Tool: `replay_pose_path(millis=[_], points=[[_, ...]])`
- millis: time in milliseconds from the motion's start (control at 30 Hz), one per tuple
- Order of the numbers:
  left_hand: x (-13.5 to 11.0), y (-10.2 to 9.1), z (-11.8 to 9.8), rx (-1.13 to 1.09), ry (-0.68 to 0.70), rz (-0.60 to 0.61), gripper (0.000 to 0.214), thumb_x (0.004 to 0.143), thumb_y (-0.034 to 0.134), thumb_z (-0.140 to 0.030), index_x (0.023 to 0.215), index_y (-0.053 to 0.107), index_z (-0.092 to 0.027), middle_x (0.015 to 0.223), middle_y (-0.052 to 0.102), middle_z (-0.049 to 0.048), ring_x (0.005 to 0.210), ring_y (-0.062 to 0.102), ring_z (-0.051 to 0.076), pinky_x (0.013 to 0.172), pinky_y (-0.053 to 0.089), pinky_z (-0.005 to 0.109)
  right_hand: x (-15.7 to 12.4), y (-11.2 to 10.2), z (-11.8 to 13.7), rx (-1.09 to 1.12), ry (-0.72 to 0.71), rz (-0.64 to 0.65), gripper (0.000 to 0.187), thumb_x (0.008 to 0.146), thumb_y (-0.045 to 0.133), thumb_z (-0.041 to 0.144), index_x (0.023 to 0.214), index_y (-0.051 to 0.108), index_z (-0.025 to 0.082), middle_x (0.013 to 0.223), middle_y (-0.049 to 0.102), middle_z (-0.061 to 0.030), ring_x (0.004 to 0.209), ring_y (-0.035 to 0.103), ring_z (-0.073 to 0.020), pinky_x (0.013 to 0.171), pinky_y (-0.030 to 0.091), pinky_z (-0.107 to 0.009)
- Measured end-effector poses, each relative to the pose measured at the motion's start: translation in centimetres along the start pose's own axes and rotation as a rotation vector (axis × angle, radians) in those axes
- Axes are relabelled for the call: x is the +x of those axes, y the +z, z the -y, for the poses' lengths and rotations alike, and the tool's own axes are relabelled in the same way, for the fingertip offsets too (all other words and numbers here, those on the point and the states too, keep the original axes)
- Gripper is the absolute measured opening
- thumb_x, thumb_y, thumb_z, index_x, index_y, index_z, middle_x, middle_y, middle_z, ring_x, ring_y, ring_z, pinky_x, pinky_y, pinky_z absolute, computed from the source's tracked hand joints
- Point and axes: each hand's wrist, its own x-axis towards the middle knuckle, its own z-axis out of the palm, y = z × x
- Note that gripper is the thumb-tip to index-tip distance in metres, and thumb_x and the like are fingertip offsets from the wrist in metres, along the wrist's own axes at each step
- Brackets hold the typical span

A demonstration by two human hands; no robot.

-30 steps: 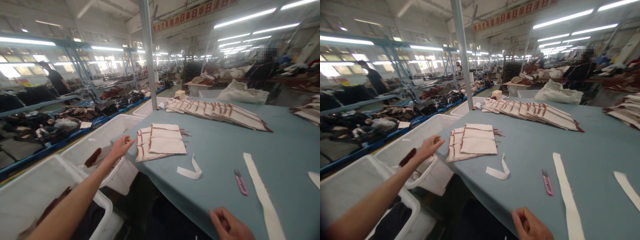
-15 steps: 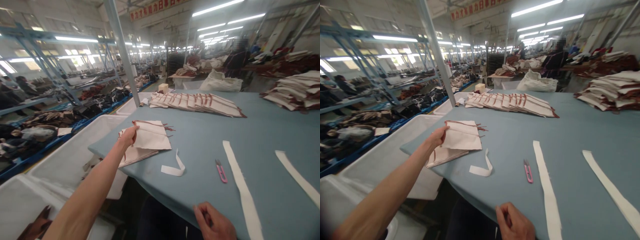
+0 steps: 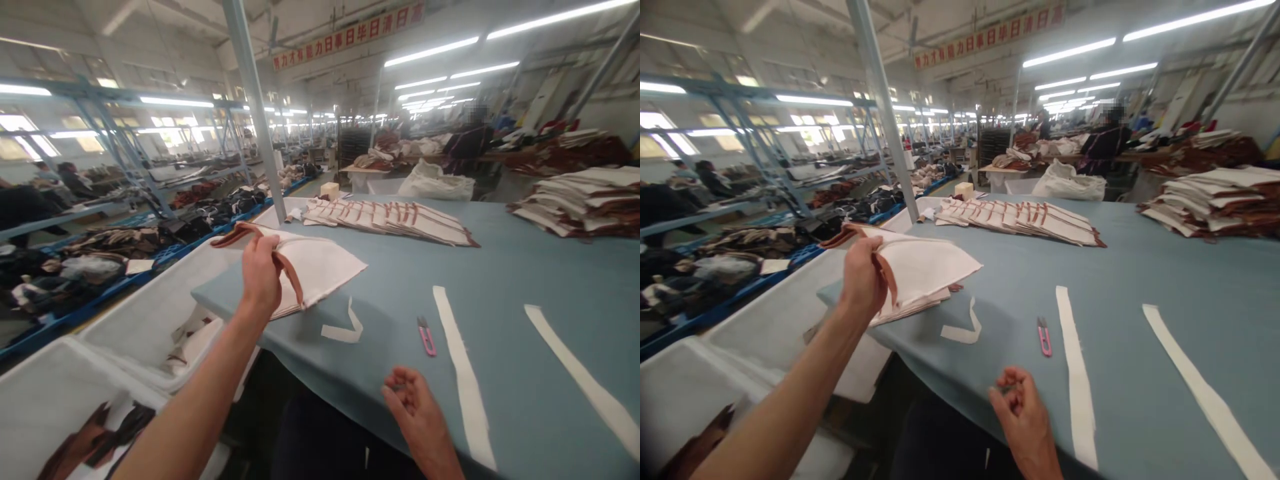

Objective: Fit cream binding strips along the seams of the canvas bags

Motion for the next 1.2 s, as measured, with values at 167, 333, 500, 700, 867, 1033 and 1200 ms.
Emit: replay_pose_path(millis=[167,333,500,700,867,1033,1200], points=[[-11.1,-2.9,-1.2,0.075,0.000,-0.130,0.019,0.074,0.069,-0.033,0.084,0.060,-0.020,0.071,0.067,-0.0031,0.072,0.068,0.018,0.068,0.053,0.024,-2.0,-0.6,5.9,-0.322,-0.416,-0.190,0.078,0.082,0.074,0.057,0.143,0.047,0.017,0.131,0.065,-0.0206,0.105,0.070,-0.0346,0.086,0.060,-0.053],[-20.7,-5.5,-1.9,0.059,-0.266,-0.252,0.027,0.077,0.071,-0.042,0.092,0.061,-0.022,0.070,0.068,-0.0025,0.064,0.068,0.020,0.059,0.053,0.028,-4.8,-0.7,12.5,-0.255,-1.028,-0.080,0.036,0.098,0.057,0.023,0.134,0.055,0.019,0.123,0.070,-0.0165,0.120,0.064,-0.0303,0.101,0.053,-0.051],[-26.9,-9.1,-2.8,0.048,-0.422,-0.208,0.047,0.090,0.054,-0.068,0.074,0.058,-0.024,0.061,0.061,0.0012,0.057,0.062,0.022,0.055,0.051,0.032,-7.9,-2.9,13.8,-0.091,-1.113,0.232,0.021,0.104,0.046,0.021,0.118,0.062,0.018,0.089,0.077,-0.0092,0.080,0.074,-0.0205,0.071,0.055,-0.031],[-29.0,-11.6,-2.2,0.412,-0.080,-0.019,0.039,0.098,0.057,-0.050,0.071,0.063,-0.023,0.066,0.062,0.0030,0.066,0.061,0.020,0.064,0.050,0.031,-8.9,-7.6,13.1,-0.210,-0.903,0.360,0.029,0.110,0.040,0.041,0.103,0.062,0.023,0.077,0.075,-0.0040,0.063,0.072,-0.0183,0.059,0.052,-0.028],[-27.7,-10.3,0.1,0.756,0.403,0.183,0.024,0.089,0.068,-0.016,0.110,0.063,-0.025,0.107,0.069,0.0058,0.102,0.066,0.023,0.091,0.053,0.035,-8.9,-9.7,12.8,-0.307,-0.812,0.363,0.029,0.109,0.040,0.032,0.096,0.064,0.023,0.074,0.075,-0.0032,0.059,0.070,-0.0168,0.055,0.050,-0.025],[-25.6,-8.7,1.8,0.795,0.502,0.455,0.019,0.085,0.063,-0.011,0.102,0.059,-0.020,0.093,0.069,0.0048,0.087,0.065,0.022,0.078,0.053,0.035,-9.1,-10.4,12.6,-0.333,-0.760,0.392,0.025,0.108,0.041,0.030,0.097,0.063,0.024,0.073,0.073,-0.0018,0.058,0.069,-0.0166,0.055,0.049,-0.025],[-25.7,-8.4,3.5,0.803,0.464,0.365,0.021,0.088,0.062,-0.012,0.108,0.059,-0.020,0.094,0.071,0.0043,0.086,0.068,0.019,0.077,0.054,0.032,-9.0,-10.1,12.2,-0.342,-0.647,0.417,0.021,0.106,0.044,0.027,0.100,0.064,0.024,0.078,0.074,-0.0009,0.059,0.069,-0.0153,0.056,0.049,-0.023]])
